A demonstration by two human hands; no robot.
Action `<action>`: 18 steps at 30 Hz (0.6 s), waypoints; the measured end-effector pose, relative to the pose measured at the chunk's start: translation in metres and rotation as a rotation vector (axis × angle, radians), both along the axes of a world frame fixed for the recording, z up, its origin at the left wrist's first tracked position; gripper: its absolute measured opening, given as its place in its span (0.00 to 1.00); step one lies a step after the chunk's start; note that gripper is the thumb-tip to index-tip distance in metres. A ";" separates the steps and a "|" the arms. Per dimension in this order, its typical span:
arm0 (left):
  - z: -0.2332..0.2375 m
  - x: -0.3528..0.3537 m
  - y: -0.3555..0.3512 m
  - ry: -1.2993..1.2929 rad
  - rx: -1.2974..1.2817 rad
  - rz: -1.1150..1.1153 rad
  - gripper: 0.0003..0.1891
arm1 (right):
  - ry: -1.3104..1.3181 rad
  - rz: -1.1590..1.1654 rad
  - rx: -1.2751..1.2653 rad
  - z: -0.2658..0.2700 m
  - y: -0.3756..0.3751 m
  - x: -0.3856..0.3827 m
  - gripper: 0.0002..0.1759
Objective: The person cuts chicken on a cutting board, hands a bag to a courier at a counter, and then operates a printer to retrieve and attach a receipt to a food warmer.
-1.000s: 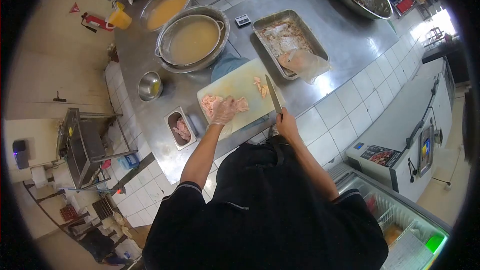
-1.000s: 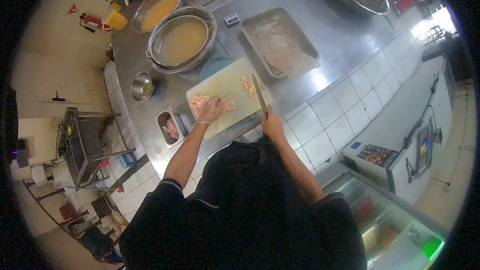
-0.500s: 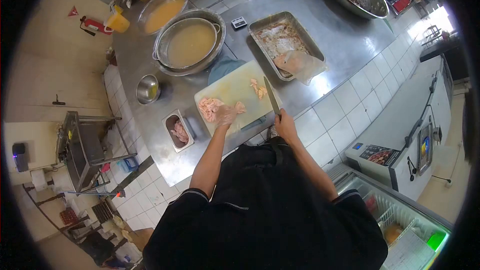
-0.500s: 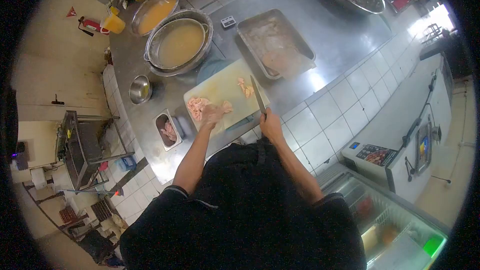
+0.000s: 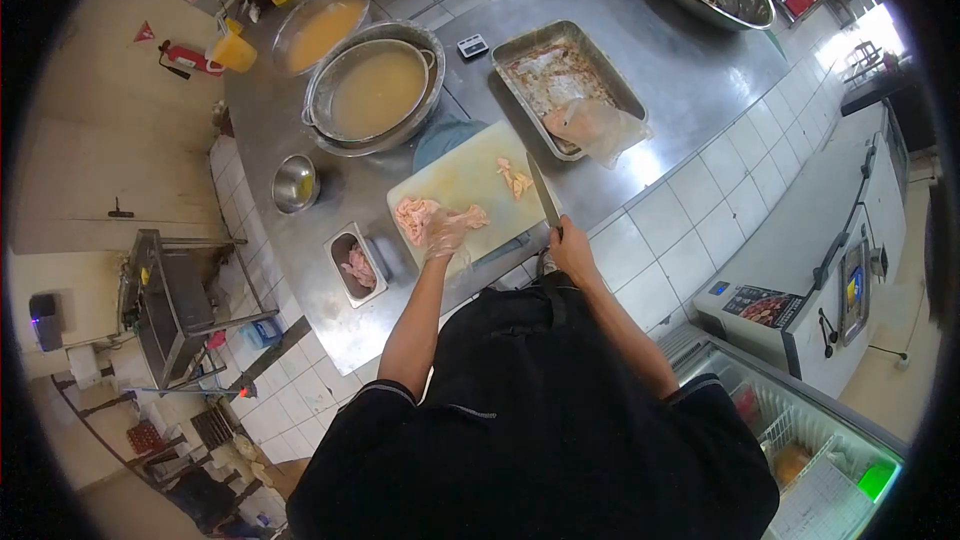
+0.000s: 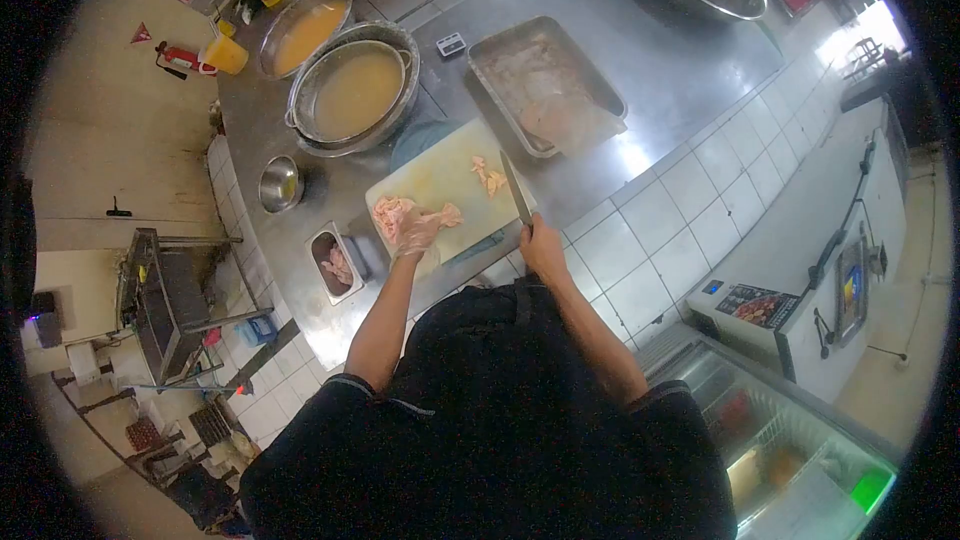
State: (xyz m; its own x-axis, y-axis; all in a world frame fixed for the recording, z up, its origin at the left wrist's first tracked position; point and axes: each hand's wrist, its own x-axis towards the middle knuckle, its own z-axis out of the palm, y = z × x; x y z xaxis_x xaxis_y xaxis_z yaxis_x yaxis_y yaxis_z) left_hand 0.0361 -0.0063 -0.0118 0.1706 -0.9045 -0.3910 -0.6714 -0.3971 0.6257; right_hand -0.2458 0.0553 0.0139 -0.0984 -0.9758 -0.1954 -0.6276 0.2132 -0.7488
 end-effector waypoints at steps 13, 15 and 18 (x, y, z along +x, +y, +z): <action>0.003 0.008 -0.010 -0.005 0.054 -0.044 0.23 | -0.031 0.006 -0.007 0.000 -0.004 0.001 0.13; 0.015 0.000 -0.009 0.282 0.053 -0.015 0.23 | -0.017 0.006 -0.023 -0.001 -0.004 0.001 0.13; 0.048 -0.015 -0.017 0.410 0.120 -0.008 0.21 | -0.032 -0.009 0.041 -0.001 -0.006 0.000 0.12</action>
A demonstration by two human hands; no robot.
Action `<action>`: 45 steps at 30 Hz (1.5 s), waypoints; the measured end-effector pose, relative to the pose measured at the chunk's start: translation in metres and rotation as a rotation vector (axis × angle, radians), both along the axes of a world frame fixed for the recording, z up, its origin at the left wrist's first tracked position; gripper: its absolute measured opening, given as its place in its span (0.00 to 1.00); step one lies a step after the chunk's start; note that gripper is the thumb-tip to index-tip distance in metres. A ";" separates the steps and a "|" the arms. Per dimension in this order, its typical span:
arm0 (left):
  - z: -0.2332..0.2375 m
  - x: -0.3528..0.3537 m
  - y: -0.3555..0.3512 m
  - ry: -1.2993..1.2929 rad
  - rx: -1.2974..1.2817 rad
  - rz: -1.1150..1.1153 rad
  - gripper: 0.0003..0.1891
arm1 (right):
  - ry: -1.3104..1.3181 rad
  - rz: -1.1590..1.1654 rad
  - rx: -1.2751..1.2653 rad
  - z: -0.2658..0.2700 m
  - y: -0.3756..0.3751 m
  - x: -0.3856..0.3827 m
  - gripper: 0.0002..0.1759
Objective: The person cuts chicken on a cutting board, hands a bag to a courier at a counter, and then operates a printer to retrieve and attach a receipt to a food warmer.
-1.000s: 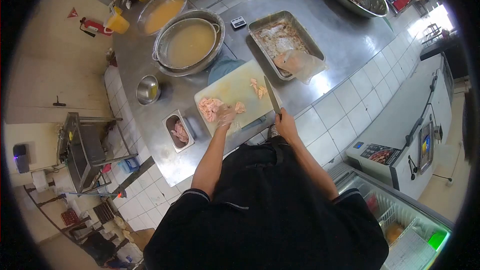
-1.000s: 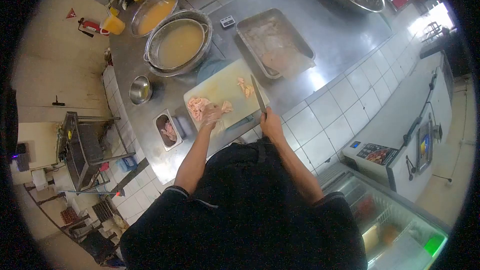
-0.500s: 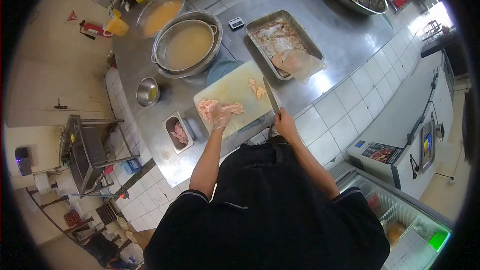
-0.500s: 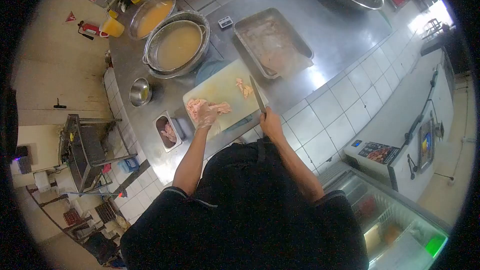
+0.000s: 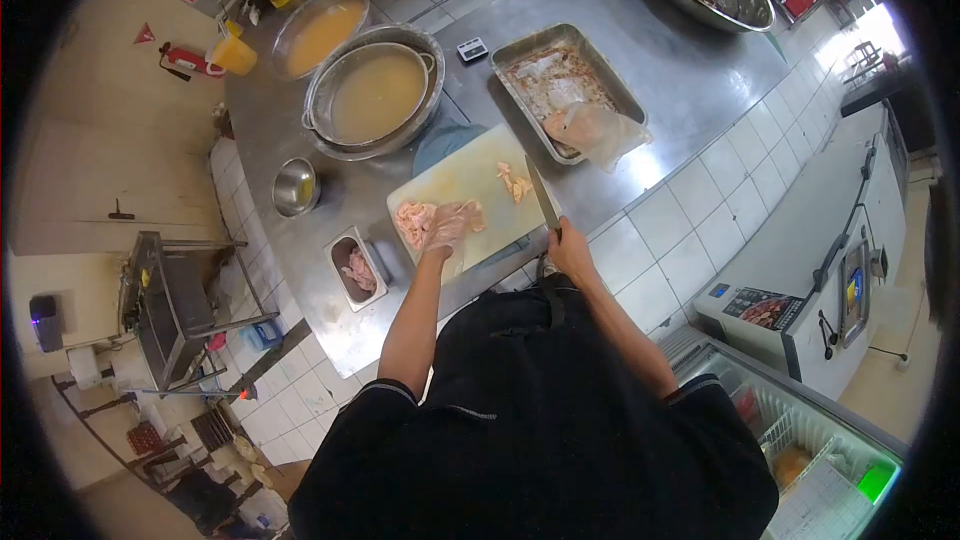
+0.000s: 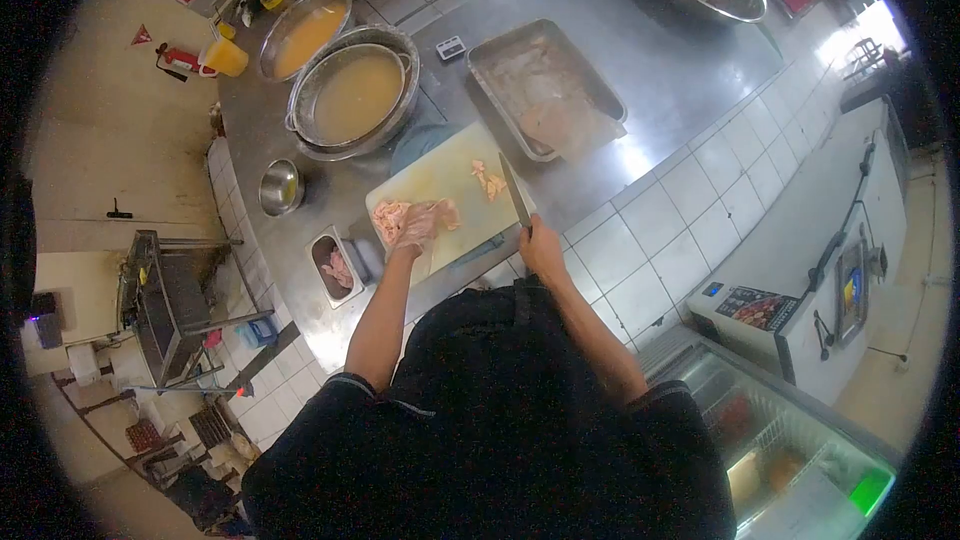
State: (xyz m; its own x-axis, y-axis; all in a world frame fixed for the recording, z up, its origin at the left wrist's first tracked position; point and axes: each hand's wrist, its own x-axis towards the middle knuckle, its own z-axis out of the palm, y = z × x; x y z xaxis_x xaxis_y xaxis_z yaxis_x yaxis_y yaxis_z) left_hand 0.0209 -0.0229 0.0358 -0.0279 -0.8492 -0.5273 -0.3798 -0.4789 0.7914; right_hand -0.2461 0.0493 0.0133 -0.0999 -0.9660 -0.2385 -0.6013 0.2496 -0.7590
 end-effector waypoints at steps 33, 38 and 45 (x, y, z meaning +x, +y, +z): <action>-0.091 -0.012 0.041 -0.642 -0.483 0.236 0.12 | 0.329 0.212 -0.043 0.005 0.014 0.063 0.15; -0.065 0.002 0.059 -0.680 -0.492 0.192 0.10 | 0.349 0.223 -0.024 0.001 0.016 0.065 0.14; -0.014 0.017 0.083 -0.726 -0.378 0.195 0.14 | 0.351 0.230 -0.028 -0.006 0.018 0.067 0.14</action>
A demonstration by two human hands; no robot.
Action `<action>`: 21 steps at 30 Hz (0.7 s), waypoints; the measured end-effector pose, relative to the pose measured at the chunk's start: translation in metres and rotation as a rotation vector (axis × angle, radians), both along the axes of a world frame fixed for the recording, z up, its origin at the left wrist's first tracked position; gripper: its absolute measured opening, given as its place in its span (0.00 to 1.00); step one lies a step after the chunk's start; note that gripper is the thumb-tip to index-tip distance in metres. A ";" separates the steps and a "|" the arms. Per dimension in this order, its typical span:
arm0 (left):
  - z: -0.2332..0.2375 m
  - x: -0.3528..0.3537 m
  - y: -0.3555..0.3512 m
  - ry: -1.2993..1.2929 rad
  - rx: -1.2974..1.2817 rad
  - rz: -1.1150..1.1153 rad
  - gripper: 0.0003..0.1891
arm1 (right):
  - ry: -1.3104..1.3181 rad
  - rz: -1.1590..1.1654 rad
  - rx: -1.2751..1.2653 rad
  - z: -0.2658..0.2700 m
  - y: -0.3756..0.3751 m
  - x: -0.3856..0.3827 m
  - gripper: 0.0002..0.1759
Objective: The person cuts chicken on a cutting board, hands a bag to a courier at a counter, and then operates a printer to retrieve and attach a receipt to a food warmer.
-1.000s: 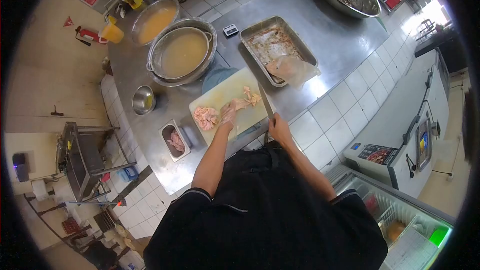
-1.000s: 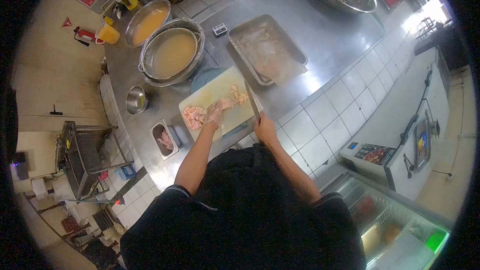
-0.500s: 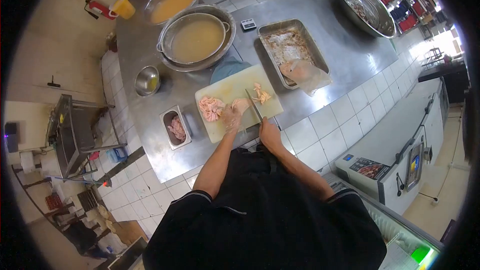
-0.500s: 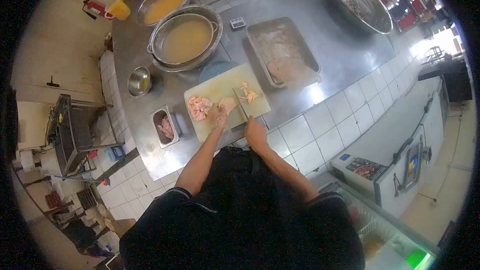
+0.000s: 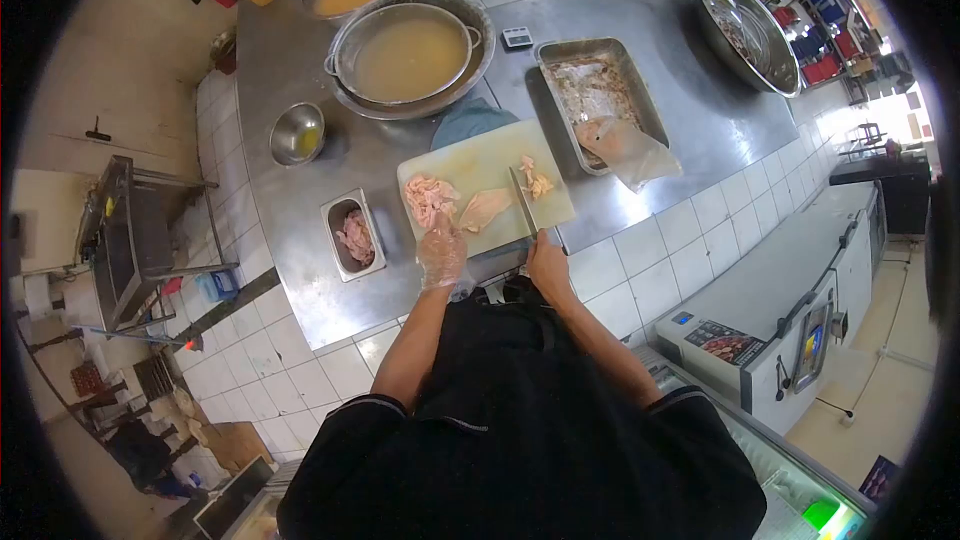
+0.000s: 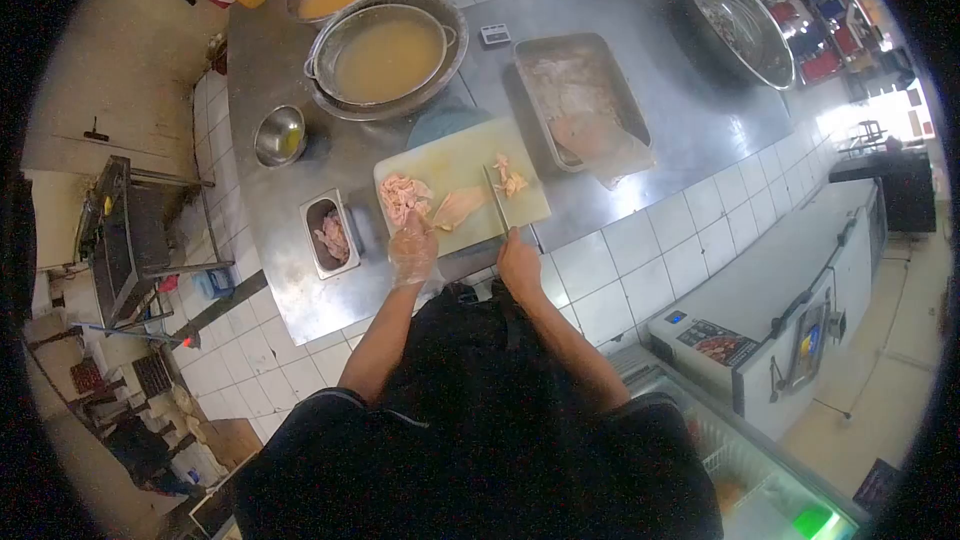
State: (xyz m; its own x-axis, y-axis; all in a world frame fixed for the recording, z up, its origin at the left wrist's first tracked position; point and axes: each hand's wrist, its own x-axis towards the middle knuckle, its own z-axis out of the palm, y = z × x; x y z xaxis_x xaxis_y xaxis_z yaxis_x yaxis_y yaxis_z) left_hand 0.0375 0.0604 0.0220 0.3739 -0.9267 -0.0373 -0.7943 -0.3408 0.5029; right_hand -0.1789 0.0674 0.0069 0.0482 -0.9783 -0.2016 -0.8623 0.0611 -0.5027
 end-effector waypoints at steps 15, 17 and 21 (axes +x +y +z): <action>-0.068 -0.038 -0.051 0.243 -0.446 -0.377 0.11 | -0.046 0.011 -0.023 -0.012 -0.081 0.063 0.13; -0.065 -0.038 -0.047 0.231 -0.439 -0.367 0.11 | -0.047 0.021 -0.008 -0.011 -0.081 0.064 0.13; -0.074 -0.038 -0.049 0.157 -0.408 -0.384 0.11 | -0.059 0.040 0.007 -0.017 -0.060 0.054 0.14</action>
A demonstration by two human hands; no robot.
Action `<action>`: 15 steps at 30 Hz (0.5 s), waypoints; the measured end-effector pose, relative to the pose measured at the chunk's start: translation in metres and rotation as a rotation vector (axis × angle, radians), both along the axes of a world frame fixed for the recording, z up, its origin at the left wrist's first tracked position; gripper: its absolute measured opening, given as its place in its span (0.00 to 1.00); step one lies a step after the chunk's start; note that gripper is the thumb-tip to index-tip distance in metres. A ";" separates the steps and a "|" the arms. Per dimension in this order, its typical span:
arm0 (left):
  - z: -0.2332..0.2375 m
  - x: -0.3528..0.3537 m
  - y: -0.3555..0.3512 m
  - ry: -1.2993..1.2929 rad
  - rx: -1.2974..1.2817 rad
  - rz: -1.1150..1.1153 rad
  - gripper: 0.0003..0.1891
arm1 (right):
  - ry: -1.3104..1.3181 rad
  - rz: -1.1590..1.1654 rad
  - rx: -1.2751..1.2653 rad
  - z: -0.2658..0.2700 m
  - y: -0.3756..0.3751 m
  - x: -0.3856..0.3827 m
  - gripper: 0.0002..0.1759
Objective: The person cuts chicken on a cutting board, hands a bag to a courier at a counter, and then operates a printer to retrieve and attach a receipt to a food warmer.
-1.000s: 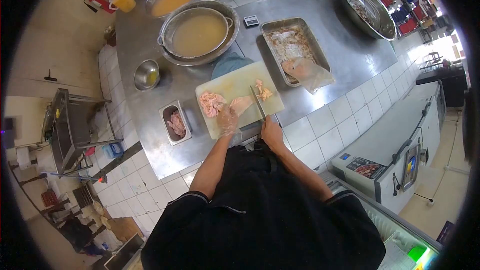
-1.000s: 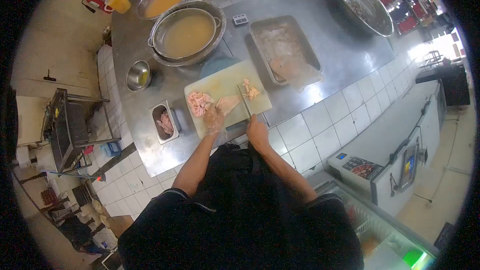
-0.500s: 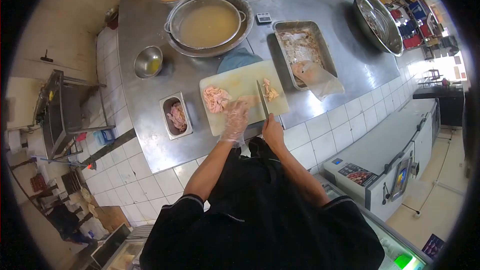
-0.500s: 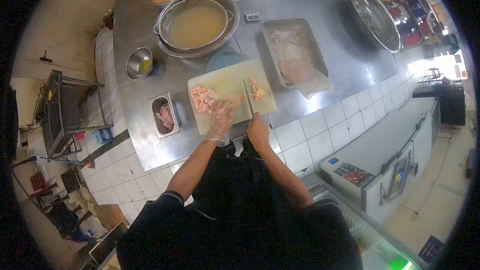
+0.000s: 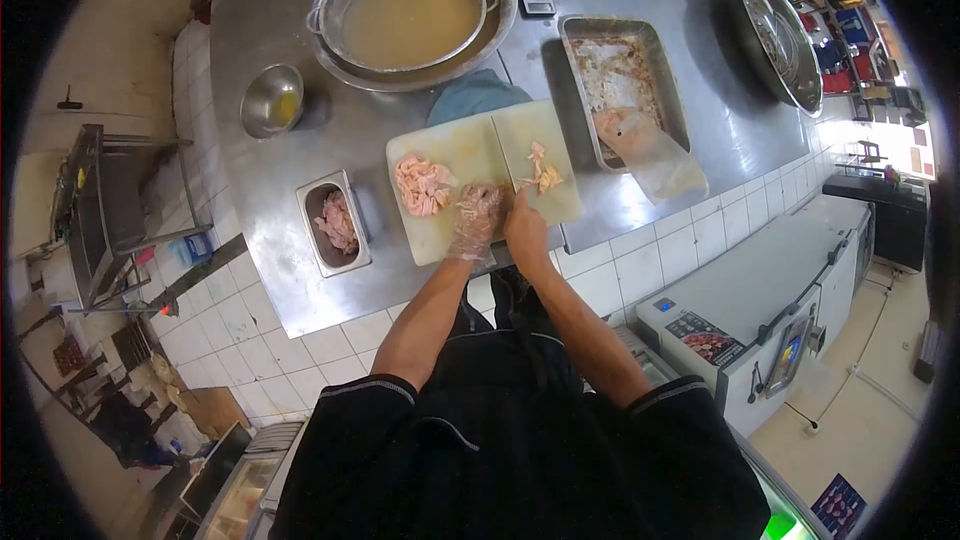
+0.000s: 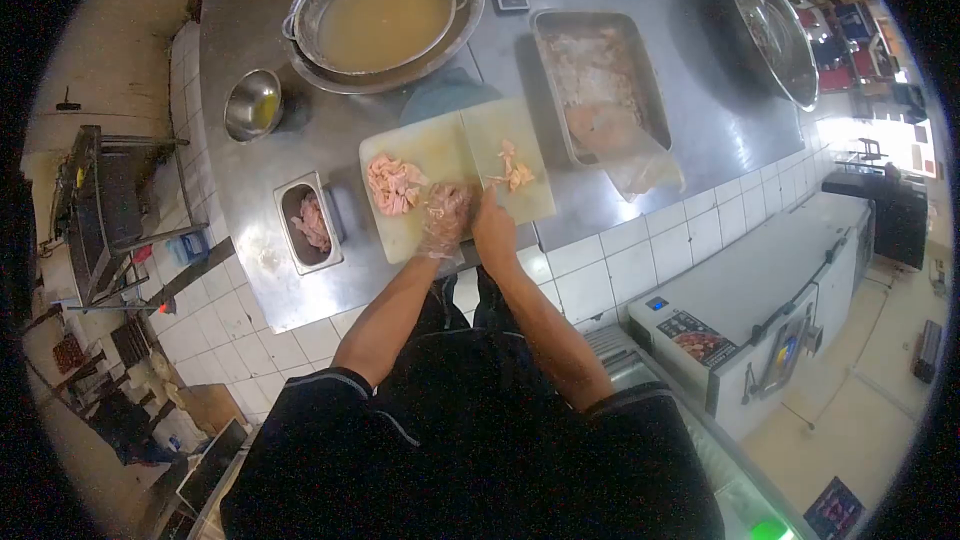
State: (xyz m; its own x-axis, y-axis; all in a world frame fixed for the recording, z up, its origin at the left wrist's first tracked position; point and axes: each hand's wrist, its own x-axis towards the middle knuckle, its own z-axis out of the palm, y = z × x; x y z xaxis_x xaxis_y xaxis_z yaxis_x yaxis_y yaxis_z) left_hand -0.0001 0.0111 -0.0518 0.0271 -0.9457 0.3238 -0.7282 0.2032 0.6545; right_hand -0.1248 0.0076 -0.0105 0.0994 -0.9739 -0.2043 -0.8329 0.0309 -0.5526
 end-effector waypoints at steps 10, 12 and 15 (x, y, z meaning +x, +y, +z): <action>-0.004 -0.003 -0.009 -0.110 -0.045 0.040 0.17 | 0.079 -0.019 0.206 0.020 0.106 -0.057 0.15; 0.002 -0.004 -0.003 -0.115 -0.028 0.056 0.19 | 0.033 0.003 0.164 0.017 0.104 -0.061 0.14; 0.017 -0.005 0.009 -0.039 -0.087 0.112 0.20 | 0.057 0.052 0.122 0.009 0.078 -0.064 0.14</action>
